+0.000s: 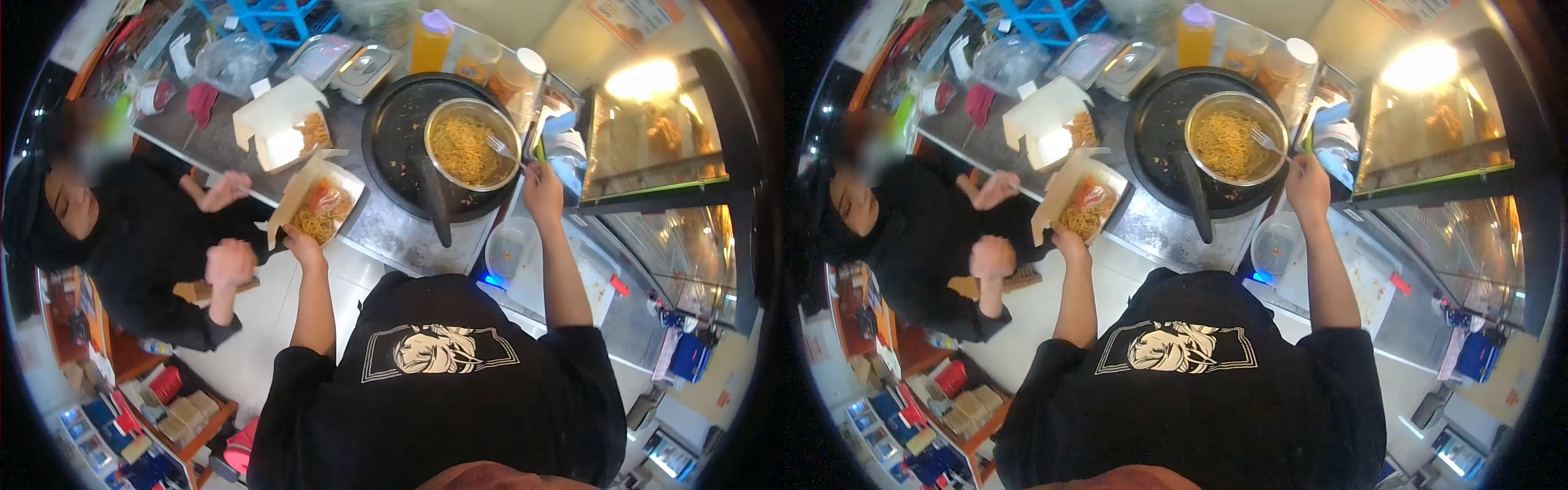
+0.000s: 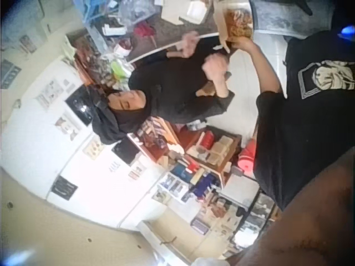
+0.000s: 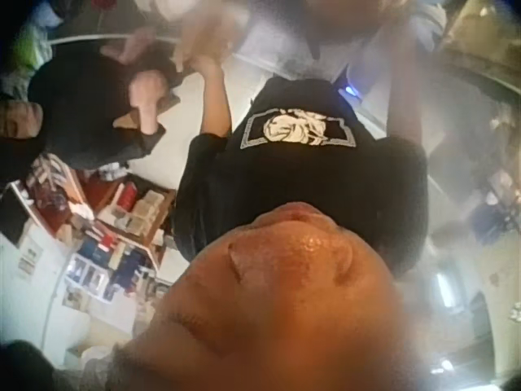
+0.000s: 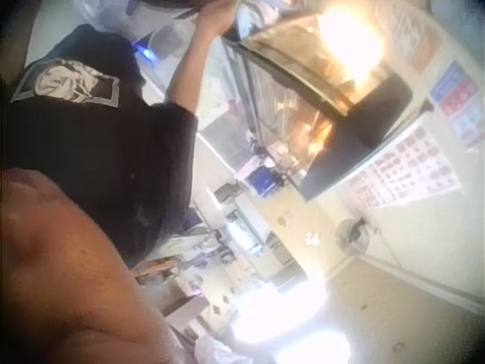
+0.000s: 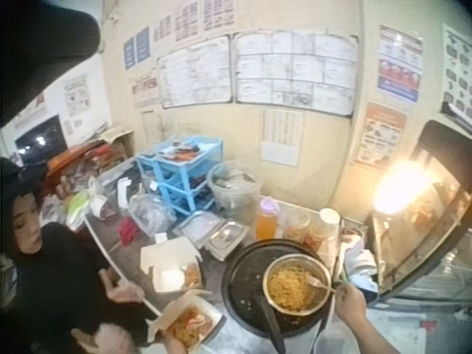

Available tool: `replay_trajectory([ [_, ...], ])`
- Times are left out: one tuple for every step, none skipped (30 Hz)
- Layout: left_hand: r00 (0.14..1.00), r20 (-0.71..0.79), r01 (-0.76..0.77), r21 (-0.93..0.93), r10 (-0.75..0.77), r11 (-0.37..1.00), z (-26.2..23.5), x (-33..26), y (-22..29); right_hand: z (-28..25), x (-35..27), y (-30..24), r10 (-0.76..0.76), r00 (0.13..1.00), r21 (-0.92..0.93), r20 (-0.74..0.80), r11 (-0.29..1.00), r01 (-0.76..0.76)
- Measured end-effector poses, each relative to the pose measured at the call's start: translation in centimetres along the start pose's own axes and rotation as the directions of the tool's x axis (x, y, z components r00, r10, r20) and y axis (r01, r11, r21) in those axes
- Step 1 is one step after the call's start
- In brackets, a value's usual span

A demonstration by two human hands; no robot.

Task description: The person drains noodles from a pot using a spider strainer, transfers them to a metal bowl, mixes them with a fork, and then portions them into a takeout container with other food items before washing the metal bowl in a sink.

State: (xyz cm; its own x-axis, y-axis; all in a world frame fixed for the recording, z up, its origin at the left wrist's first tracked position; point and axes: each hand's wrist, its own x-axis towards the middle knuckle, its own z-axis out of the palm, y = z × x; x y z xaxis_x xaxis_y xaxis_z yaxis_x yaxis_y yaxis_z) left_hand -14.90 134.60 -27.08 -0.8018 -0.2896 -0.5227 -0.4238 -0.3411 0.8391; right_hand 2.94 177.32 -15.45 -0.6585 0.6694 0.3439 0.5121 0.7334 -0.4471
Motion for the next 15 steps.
replay_trajectory([
  [0.998, -0.058, 0.007, 0.072, -0.003, 0.997, 0.7, -0.5, 0.9, -0.7, 1.4, -1.0, 0.014, 0.998, -0.143, 0.058, 0.99, -0.005],
  [0.996, -0.085, -0.007, 0.12, 0.018, 0.993, 1.0, -0.5, 1.5, -1.3, 2.4, -2.1, 0.02, 0.999, -0.144, 0.047, 0.99, -0.013],
  [0.995, -0.094, -0.025, 0.181, 0.043, 0.983, 1.0, -0.6, 1.7, -1.8, 3.5, -3.1, -0.014, 0.996, -0.269, 0.086, 0.962, 0.037],
  [0.992, -0.047, -0.1, 0.251, 0.116, 0.963, 0.7, -0.7, 1.7, -2.0, 4.3, -3.7, -0.042, 0.991, -0.388, 0.13, 0.917, 0.09],
  [0.98, 0.026, -0.196, 0.327, 0.199, 0.925, 0.4, -1.0, 1.6, -1.7, 5.0, -3.7, -0.102, 0.986, -0.48, 0.133, 0.864, 0.154],
  [0.955, 0.105, -0.296, 0.403, 0.277, 0.866, -0.1, -1.4, 1.2, -0.7, 5.6, -3.5, -0.094, 0.989, -0.478, 0.114, 0.868, 0.138],
  [0.925, 0.196, -0.379, 0.502, 0.324, 0.778, -0.7, -2.5, 0.2, 0.7, 6.3, -3.3, -0.075, 0.986, -0.514, 0.151, 0.845, 0.144],
  [0.927, 0.252, -0.375, 0.653, 0.278, 0.658, -1.4, -3.9, -1.2, 1.8, 6.9, -2.8, -0.05, 0.981, -0.554, 0.185, 0.82, 0.146],
  [0.94, 0.256, -0.337, 0.799, 0.226, 0.498, -2.5, -5.9, -3.2, 2.6, 7.7, -2.7, -0.045, 0.985, -0.555, 0.165, 0.821, 0.131],
  [0.976, 0.176, -0.206, 0.94, 0.13, 0.273, -3.2, -8.3, -5.1, 3.4, 8.0, -2.4, -0.061, 0.955, -0.405, 0.291, 0.896, 0.181],
  [0.928, 0.367, -0.309, 0.854, -0.063, 0.419, -6.0, -7.0, -8.8, 3.4, 8.7, -2.4, -0.105, 0.908, -0.232, 0.406, 0.949, 0.213],
  [0.842, 0.423, -0.217, 0.833, -0.334, 0.508, -3.8, -10.4, -5.1, 3.3, 8.9, -1.6, -0.092, 0.913, -0.233, 0.397, 0.952, 0.197],
  [0.712, 0.461, -0.116, 0.821, -0.53, 0.559, -0.9, -14.0, -0.6, 2.3, 8.5, -1.7, -0.23, 0.913, -0.112, 0.336, 0.953, 0.282],
  [0.674, 0.596, -0.23, 0.73, -0.435, 0.643, 1.0, -15.9, 1.3, 1.0, 8.1, -2.2, -0.358, 0.897, 0.001, 0.258, 0.929, 0.371],
  [0.616, 0.719, -0.336, 0.609, -0.322, 0.719, 3.1, -16.5, 2.0, -1.0, 8.1, -2.4, -0.419, 0.866, -0.021, 0.272, 0.898, 0.441],
])
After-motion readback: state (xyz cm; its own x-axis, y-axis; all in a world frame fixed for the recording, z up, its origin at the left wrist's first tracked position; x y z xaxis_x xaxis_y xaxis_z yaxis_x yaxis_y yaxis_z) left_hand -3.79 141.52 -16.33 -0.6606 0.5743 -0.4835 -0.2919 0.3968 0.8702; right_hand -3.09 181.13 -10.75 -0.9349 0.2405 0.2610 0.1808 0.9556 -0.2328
